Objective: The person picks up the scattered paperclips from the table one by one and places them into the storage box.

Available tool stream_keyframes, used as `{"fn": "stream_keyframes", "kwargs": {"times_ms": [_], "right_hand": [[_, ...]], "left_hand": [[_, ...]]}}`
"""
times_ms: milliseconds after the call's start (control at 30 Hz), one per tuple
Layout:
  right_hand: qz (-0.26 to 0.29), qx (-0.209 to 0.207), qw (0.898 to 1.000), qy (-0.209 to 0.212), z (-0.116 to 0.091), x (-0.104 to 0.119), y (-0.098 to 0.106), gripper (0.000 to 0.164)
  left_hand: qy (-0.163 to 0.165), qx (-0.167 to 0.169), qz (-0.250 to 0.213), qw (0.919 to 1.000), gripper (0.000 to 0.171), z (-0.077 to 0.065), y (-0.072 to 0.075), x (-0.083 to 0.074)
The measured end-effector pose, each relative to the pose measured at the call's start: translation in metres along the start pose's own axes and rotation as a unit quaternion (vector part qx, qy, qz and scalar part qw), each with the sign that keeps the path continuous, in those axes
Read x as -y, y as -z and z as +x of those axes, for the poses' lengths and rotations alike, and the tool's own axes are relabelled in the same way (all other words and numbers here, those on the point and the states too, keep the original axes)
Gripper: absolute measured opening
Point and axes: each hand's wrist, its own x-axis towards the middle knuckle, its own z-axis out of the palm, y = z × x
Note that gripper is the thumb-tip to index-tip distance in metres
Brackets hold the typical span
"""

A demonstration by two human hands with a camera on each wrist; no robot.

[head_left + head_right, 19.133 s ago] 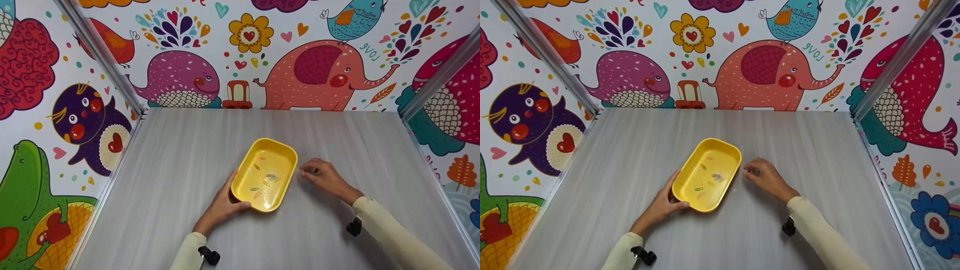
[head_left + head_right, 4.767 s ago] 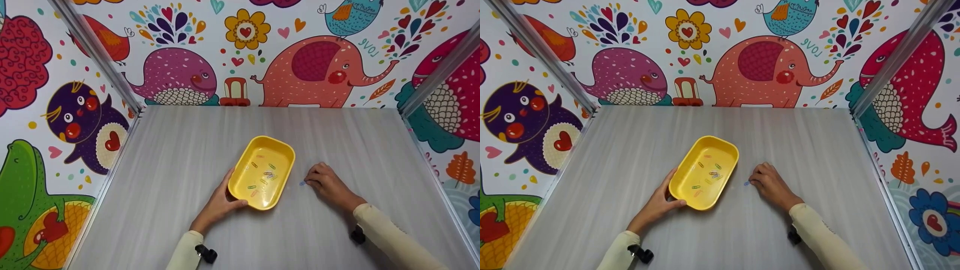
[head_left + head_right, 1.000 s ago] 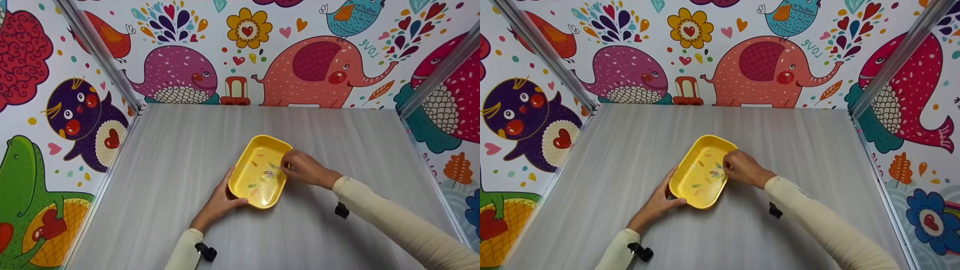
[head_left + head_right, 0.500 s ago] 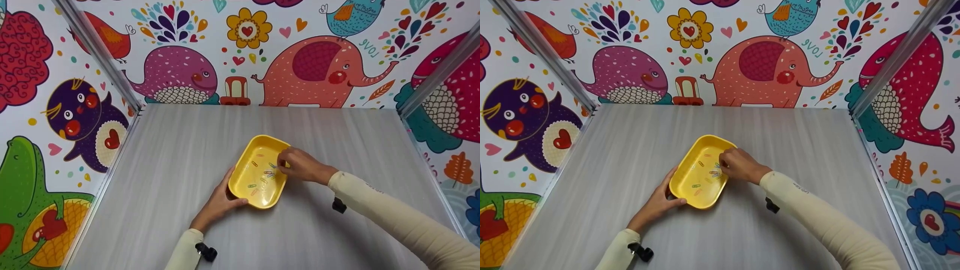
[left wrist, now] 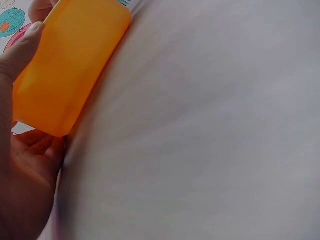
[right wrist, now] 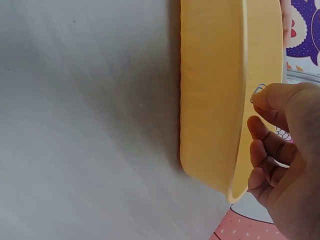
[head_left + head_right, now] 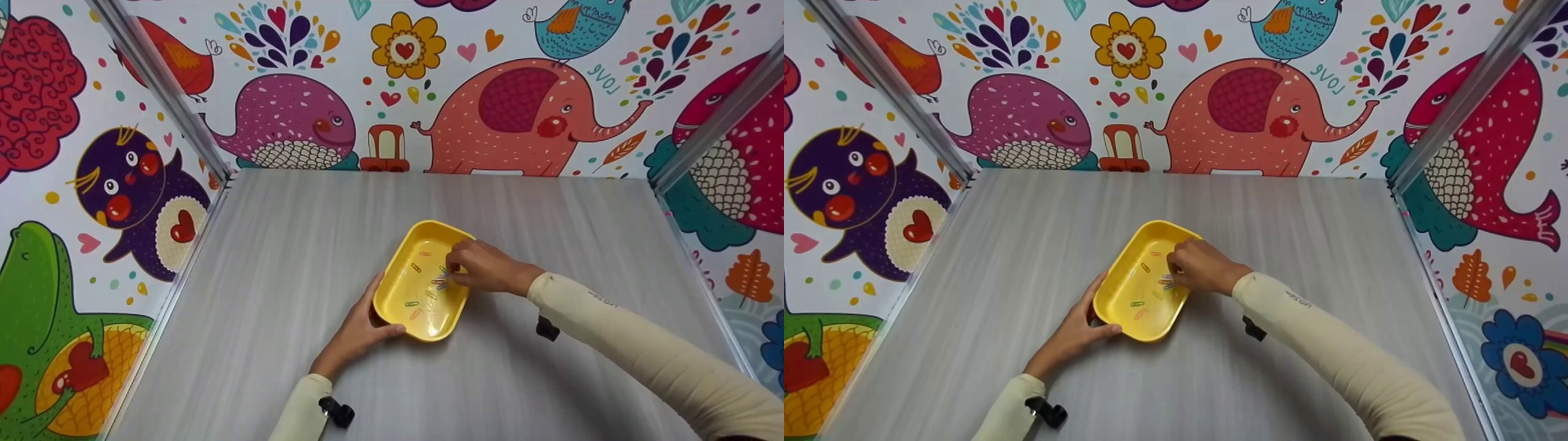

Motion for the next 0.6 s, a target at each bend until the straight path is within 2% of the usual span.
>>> {"fn": "stream_keyframes", "kwargs": {"times_ms": [433,600], "right_hand": [[0.001,0.023,1.0,0.016,0.011,0.007,-0.002,0.012],[-0.011,0.037,0.999,0.014,0.016,0.009,-0.002,0.018]], "left_hand": [[0.005,-0.001,0.0,1.0,0.118,0.0,0.0,0.0],[0.007,-0.001,-0.001,1.0,0.118,0.0,0.0,0.001]]}}
